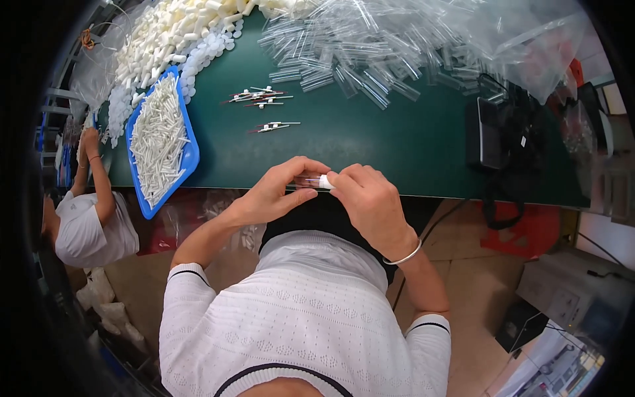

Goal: The person assembles small plastic housing and plastic stem components by hand at a factory workbench.

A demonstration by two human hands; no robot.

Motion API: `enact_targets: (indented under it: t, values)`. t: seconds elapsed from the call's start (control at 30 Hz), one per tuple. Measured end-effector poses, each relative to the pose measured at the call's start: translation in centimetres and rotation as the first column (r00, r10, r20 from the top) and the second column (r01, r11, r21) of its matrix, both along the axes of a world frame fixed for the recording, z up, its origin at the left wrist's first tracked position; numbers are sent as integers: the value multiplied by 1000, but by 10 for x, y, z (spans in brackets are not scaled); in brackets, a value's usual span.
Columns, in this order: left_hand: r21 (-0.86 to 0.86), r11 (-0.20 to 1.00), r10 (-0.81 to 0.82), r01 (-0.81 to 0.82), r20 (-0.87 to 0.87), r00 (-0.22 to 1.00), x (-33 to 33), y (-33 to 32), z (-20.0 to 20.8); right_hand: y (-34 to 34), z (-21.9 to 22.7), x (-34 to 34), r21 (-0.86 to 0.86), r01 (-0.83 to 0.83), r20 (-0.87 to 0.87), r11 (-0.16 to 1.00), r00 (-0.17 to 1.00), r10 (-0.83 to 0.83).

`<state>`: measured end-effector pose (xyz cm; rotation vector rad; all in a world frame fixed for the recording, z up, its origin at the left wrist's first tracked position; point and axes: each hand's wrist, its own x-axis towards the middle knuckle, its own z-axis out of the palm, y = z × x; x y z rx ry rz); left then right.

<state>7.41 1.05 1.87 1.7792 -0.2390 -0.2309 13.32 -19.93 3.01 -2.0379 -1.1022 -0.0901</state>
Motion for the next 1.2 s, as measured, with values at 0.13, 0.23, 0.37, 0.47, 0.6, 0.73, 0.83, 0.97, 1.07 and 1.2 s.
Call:
enact_targets:
  t: [0.13, 0.23, 0.37, 0.47, 0.6, 0.73, 0.83, 0.97, 1.07, 1.2]
  values:
    - [205, 979, -22, 5, 84, 996, -7, 1, 3, 6, 4, -3, 4, -63, 26, 998, 998, 63]
    - [144, 988, -43, 61, -121, 992, -11, 8, 22, -7, 14, 2, 113, -38, -416, 993, 906, 82]
    - [-56, 996, -79, 74, -93, 993, -21, -3, 10, -6, 0, -16, 260, -10, -806, 966, 549, 222]
    - [-46, 998, -55, 46, -218, 974, -30, 2, -3, -4, -4, -14, 210, -103, -772, 972, 593, 229]
    - [218, 975, -51, 46, 14, 999, -36, -1, 4, -5, -4, -22, 202, -50, -842, 978, 500, 200]
    - [234, 972, -5, -13, 78, 997, -47, -13, 0, -7, -6, -20, 148, -137, -861, 979, 470, 196]
    - [213, 976, 23, -50, 125, 992, -52, -19, -11, -8, -6, -25, 107, -137, -858, 985, 488, 161]
    - [-131, 990, 19, -56, -267, 964, -56, -30, -20, -19, -26, -49, 186, 91, -890, 978, 437, 129]
    - [-341, 939, -116, -44, -435, 893, -44, -35, -33, -26, -63, -82, 305, 499, -921, 811, 371, 118]
    - [-339, 877, 128, -341, -519, 845, -35, -71, -55, 1, -65, -98, 315, 577, -942, 753, 95, 321]
